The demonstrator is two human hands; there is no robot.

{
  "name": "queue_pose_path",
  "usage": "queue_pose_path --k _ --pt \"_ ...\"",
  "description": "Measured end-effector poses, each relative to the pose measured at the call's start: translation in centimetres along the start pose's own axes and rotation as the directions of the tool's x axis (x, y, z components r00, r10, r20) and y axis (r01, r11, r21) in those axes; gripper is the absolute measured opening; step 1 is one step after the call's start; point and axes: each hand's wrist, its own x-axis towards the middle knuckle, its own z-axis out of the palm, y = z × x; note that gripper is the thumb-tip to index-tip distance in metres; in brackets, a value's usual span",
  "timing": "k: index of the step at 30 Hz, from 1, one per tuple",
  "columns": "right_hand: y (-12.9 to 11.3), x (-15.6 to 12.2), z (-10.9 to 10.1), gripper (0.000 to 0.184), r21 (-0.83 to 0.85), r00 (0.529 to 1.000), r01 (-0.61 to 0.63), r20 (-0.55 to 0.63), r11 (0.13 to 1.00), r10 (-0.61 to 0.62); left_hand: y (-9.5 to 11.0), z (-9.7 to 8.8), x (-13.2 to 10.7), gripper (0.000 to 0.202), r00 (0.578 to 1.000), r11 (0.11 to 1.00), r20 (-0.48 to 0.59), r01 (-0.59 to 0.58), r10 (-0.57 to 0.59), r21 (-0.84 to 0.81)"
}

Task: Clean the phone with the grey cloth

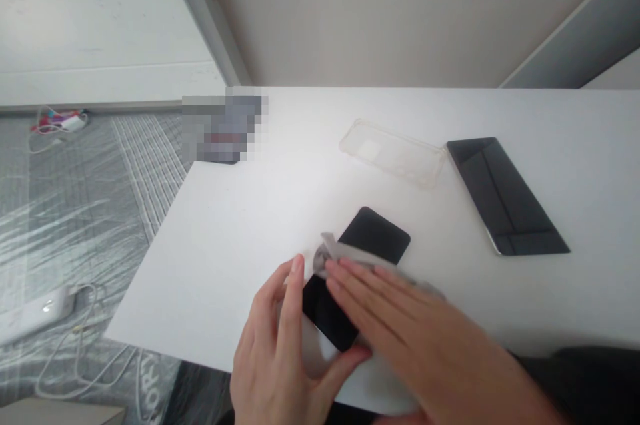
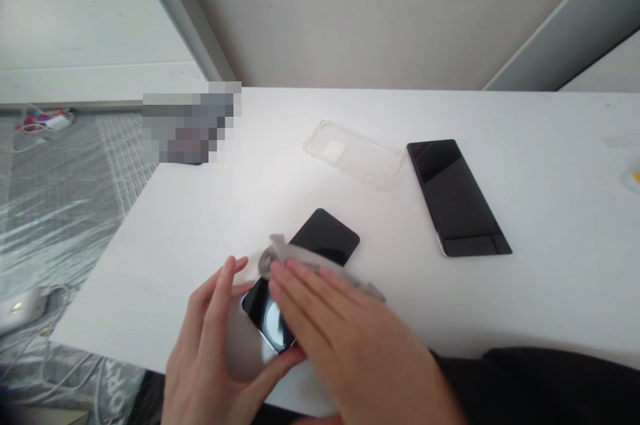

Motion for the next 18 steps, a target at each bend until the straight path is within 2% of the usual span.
queue_pose_path --k 2,4,7,8,9,11,13,15,18 --pt "0.3 0.0 0.0 0.098 -0.016 0.994 -0.098 -0.055 0.995 0.097 0.0 0.1 0.0 0.095 1.000 1.000 -0.023 0.001 -0.001 0.004" --pt "0.0 -0.1 0.2 0.098 -0.037 0.985 -0.149 -0.089 0.988 0.145 0.0 0.1 0.1 0.095 1.000 1.000 -0.023 -0.006 0.006 0.007" --pt "-1.1 -0.3 0.2 0.072 0.016 0.999 0.008 -0.033 1.000 -0.008 0.0 0.0 0.1 0.088 1.000 1.000 0.005 -0.017 0.017 0.001" --pt "-1.2 -0.3 0.1 0.068 0.053 0.999 0.032 -0.002 0.998 -0.032 0.0 0.0 0.1 0.087 1.000 1.000 0.011 -0.016 0.016 0.001" --pt "-1.0 -0.1 0.0 0.070 0.091 0.999 0.032 0.019 0.995 -0.034 0.0 0.0 0.1 0.088 1.000 1.000 0.010 -0.019 0.019 0.003" --pt "0.4 0.5 -0.3 0.085 0.131 1.000 -0.019 0.015 0.991 0.017 0.0 0.0 0.1 0.092 0.999 0.999 0.006 -0.034 0.034 0.010" --pt "2.1 1.0 -0.4 0.096 0.105 0.997 -0.073 -0.018 0.992 0.076 0.0 -0.1 0.2 0.093 0.998 0.998 0.017 -0.065 0.065 0.008" --pt "3.3 1.3 -0.3 0.098 0.069 0.994 -0.099 -0.042 0.993 0.102 0.1 -0.4 0.4 0.091 0.994 0.995 0.049 -0.102 0.102 -0.004" --pt "3.0 1.2 0.1 0.099 0.055 0.993 -0.105 -0.047 0.993 0.108 0.2 -1.0 0.6 0.088 0.985 0.991 0.118 -0.127 0.130 -0.030"
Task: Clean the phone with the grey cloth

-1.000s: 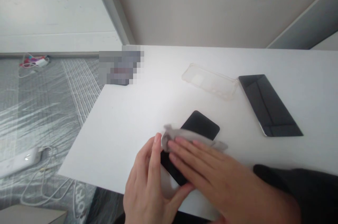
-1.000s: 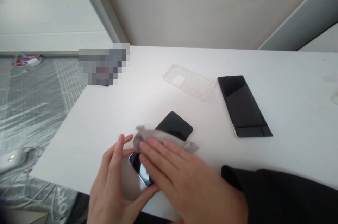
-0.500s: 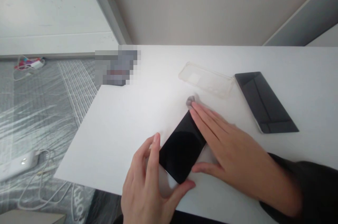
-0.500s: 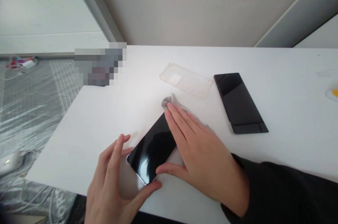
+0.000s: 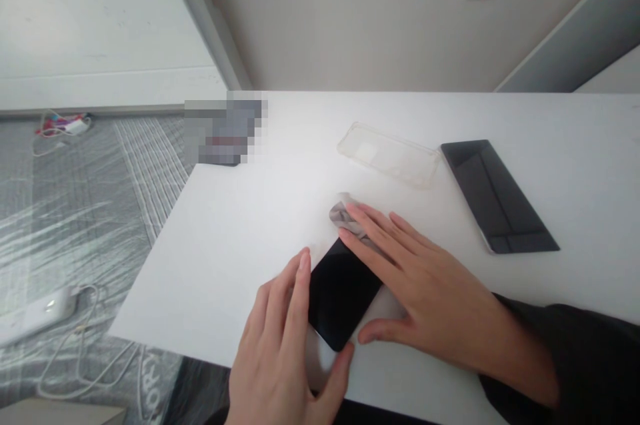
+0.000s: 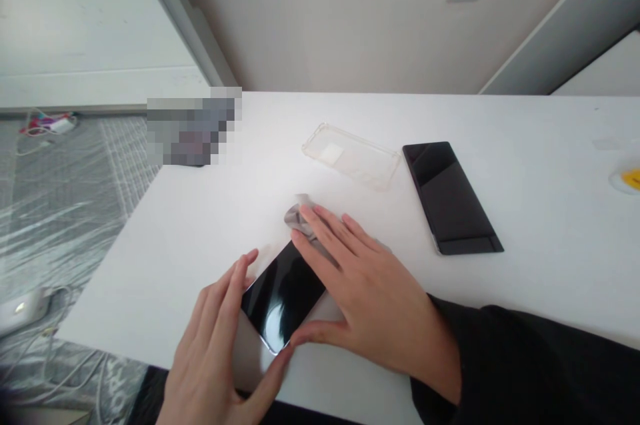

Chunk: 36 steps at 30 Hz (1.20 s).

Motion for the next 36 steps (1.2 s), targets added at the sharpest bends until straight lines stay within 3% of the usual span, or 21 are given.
queue_pose_path --k 3,6,8,14,19,24,27,30,34,36 --pt "-2.3 -0.7 0.2 0.098 0.058 0.998 0.042 0.036 0.997 -0.045 -0.1 -0.3 -0.1 0.094 0.999 0.999 0.031 0.038 -0.037 -0.028" --pt "-4.2 -1.0 0.1 0.064 0.163 0.972 0.188 0.108 0.969 -0.207 -0.3 0.0 -0.4 0.099 0.996 0.993 0.012 0.094 -0.093 -0.070" --pt "-4.0 -0.8 -0.2 0.057 0.219 0.953 0.233 0.144 0.948 -0.267 -0.3 0.3 -0.6 0.100 0.993 0.989 -0.010 0.118 -0.120 -0.085" --pt "-1.6 0.1 -0.4 0.099 0.073 0.996 0.053 0.075 0.996 -0.058 0.0 0.7 -0.5 0.104 0.987 0.987 -0.090 0.128 -0.136 -0.092" --pt "-2.9 -0.5 -0.3 0.094 0.152 0.959 0.196 0.177 0.969 -0.222 0.0 0.8 -0.5 0.100 0.986 0.986 -0.079 0.143 -0.149 -0.085" --pt "-0.9 0.0 -0.2 0.103 0.029 0.998 0.029 0.057 0.999 -0.031 -0.1 1.1 -0.3 0.105 0.983 0.987 -0.118 0.130 -0.141 -0.090" --pt "-1.7 -0.4 -0.1 0.103 0.073 0.991 0.107 0.074 0.992 -0.112 -0.1 1.1 -0.2 0.102 0.983 0.989 -0.119 0.129 -0.136 -0.069" --pt "-2.5 -0.5 -0.3 0.089 0.174 0.964 0.186 0.156 0.967 -0.214 -0.1 1.1 -0.2 0.098 0.984 0.991 -0.120 0.126 -0.132 -0.053" --pt "-1.4 0.1 -0.7 0.095 0.096 0.992 0.077 0.093 0.992 -0.086 -0.1 1.2 -0.1 0.100 0.982 0.991 -0.139 0.120 -0.127 -0.055" --pt "-1.3 0.2 -0.7 0.101 0.083 0.990 0.100 0.089 0.992 -0.107 -0.1 1.2 -0.1 0.099 0.982 0.992 -0.141 0.118 -0.123 -0.046"
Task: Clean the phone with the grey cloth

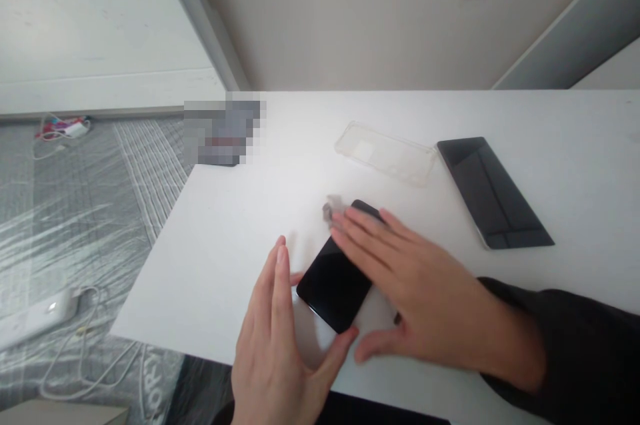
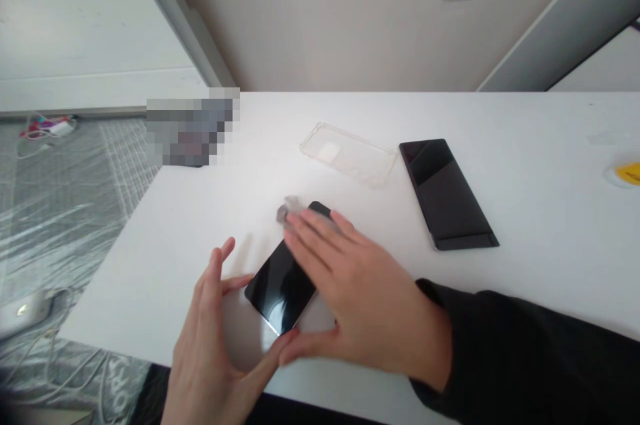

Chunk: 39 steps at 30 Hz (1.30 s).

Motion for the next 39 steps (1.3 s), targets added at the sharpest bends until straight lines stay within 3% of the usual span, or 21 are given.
queue_pose_path --k 4,7,9,13,18,23,27,32,36,39 --pt "-0.3 -0.1 0.1 0.091 0.051 0.989 0.118 0.089 0.992 -0.122 0.1 0.0 0.1 0.095 1.000 1.000 0.000 -0.010 0.010 0.024" --pt "0.2 0.0 -0.1 0.093 -0.005 1.000 0.000 0.012 1.000 0.000 0.2 -0.1 0.1 0.097 1.000 1.000 -0.004 0.001 -0.001 0.018" --pt "0.2 0.0 -0.1 0.098 -0.021 1.000 -0.018 -0.021 1.000 0.017 0.2 -0.1 0.1 0.097 1.000 1.000 0.001 0.005 -0.005 0.010" --pt "-0.3 -0.1 -0.1 0.089 0.075 0.982 0.155 0.093 0.985 -0.162 0.3 -0.2 0.1 0.092 1.000 1.000 0.015 -0.010 0.010 0.011" --pt "1.1 0.1 -0.2 0.087 -0.018 0.999 -0.010 -0.033 1.000 0.009 0.3 -0.1 0.0 0.097 1.000 1.000 0.020 0.001 -0.001 0.011" --pt "0.4 0.1 -0.1 0.088 0.060 0.982 0.175 0.066 0.983 -0.179 0.3 -0.1 0.1 0.093 1.000 1.000 0.020 -0.012 0.012 0.022" --pt "0.9 0.2 -0.3 0.085 -0.010 0.999 0.028 -0.026 1.000 -0.028 0.4 -0.1 0.1 0.096 1.000 1.000 0.019 -0.016 0.016 0.026" --pt "0.3 0.0 0.0 0.091 0.075 0.984 0.174 0.034 0.982 -0.177 0.3 -0.2 0.1 0.090 0.999 0.998 0.025 -0.038 0.037 0.049" --pt "1.8 0.0 -0.3 0.081 -0.026 0.999 0.025 -0.044 0.999 -0.026 0.3 -0.3 0.2 0.090 0.999 0.998 0.037 -0.033 0.031 0.057" --pt "1.7 -0.2 -0.3 0.093 -0.048 0.998 0.023 -0.051 0.999 -0.025 0.4 -0.3 0.2 0.090 0.998 0.998 0.046 -0.035 0.032 0.056"
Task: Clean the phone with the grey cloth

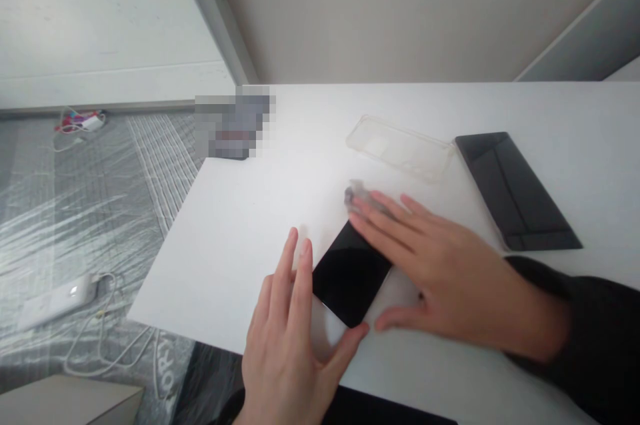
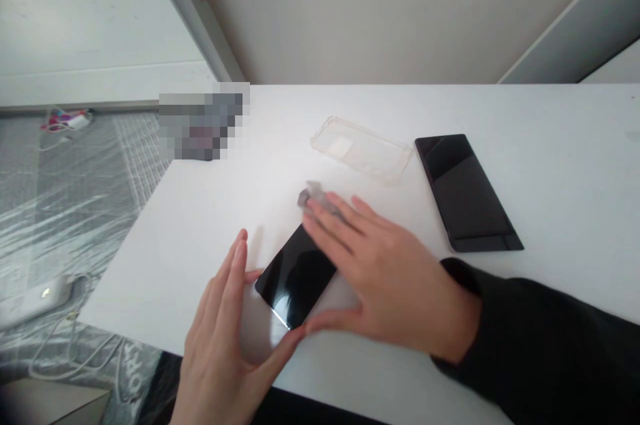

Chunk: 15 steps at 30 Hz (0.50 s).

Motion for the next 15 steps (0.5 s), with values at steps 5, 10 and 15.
queue_pose_path --k 5,10,15 --pt "-0.9 -0.2 0.1 0.086 0.122 0.986 0.115 0.110 0.986 -0.129 0.0 0.0 0.0 0.089 1.000 1.000 -0.006 -0.006 0.006 -0.012" --pt "0.1 0.0 0.0 0.087 0.059 0.999 0.035 0.032 0.998 -0.037 -0.1 0.0 -0.1 0.091 1.000 1.000 0.002 -0.001 0.002 -0.008" --pt "-0.7 0.0 0.0 0.080 0.160 0.981 0.138 0.111 0.977 -0.157 -0.1 0.0 0.0 0.089 1.000 1.000 0.003 -0.009 0.009 0.003"
